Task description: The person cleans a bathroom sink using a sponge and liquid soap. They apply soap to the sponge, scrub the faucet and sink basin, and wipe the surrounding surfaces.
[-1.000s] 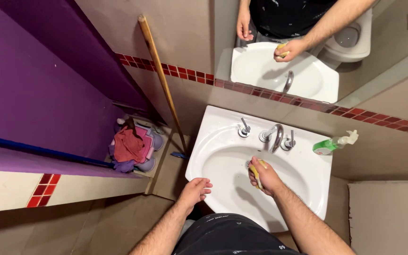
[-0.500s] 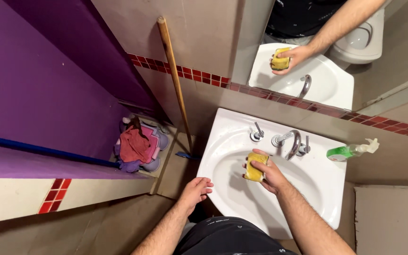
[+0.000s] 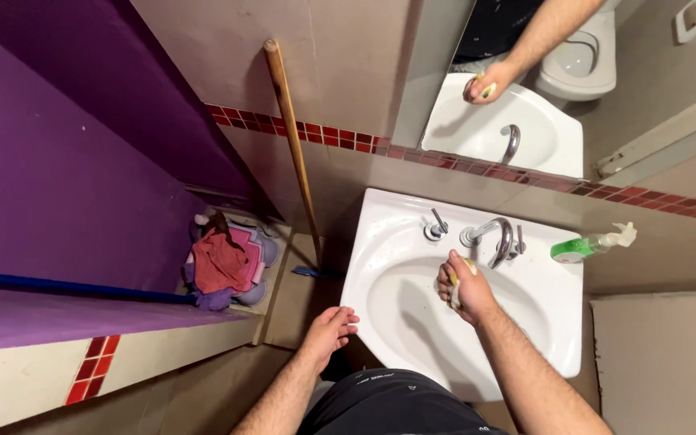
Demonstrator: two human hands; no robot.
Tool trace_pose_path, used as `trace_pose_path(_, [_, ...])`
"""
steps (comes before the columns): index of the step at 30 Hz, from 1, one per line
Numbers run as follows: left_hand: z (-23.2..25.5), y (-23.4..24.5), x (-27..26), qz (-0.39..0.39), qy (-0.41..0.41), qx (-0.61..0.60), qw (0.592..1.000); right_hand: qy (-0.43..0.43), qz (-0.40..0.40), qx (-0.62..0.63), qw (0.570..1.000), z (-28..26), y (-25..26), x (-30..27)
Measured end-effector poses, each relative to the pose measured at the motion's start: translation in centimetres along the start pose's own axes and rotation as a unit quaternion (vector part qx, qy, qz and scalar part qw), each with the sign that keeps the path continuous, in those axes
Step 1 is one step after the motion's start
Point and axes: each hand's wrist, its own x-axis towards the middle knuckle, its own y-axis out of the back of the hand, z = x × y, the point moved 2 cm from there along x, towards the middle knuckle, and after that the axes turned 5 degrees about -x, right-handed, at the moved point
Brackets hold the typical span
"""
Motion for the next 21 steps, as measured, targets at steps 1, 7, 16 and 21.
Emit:
trace_pose_path(1, [0.5,0.1,-0.1,-0.004,-0.001,0.007,1.0,0.012,0.01,0.015,1.0,0.1,-0.1,0.1])
trace_pose_path(7, [0.8,1.4,0.4,-0.033,0.009,0.026,0.999,-0.044,-0.017,0.161,0.986,1.3,2.2,-0.4])
trace_pose_path(16, [0.8,3.9,1.2,-0.046,0.023,0.091,0.994,0.09,-0.149,0.231,0.957,-0.7,-0.4,-6.0])
trace_pose_path(21, [0.3,2.2,1.8,-0.052,0.014,0.084,0.995,0.104,-0.148,0.197,0.964,0.2,1.9,-6.0])
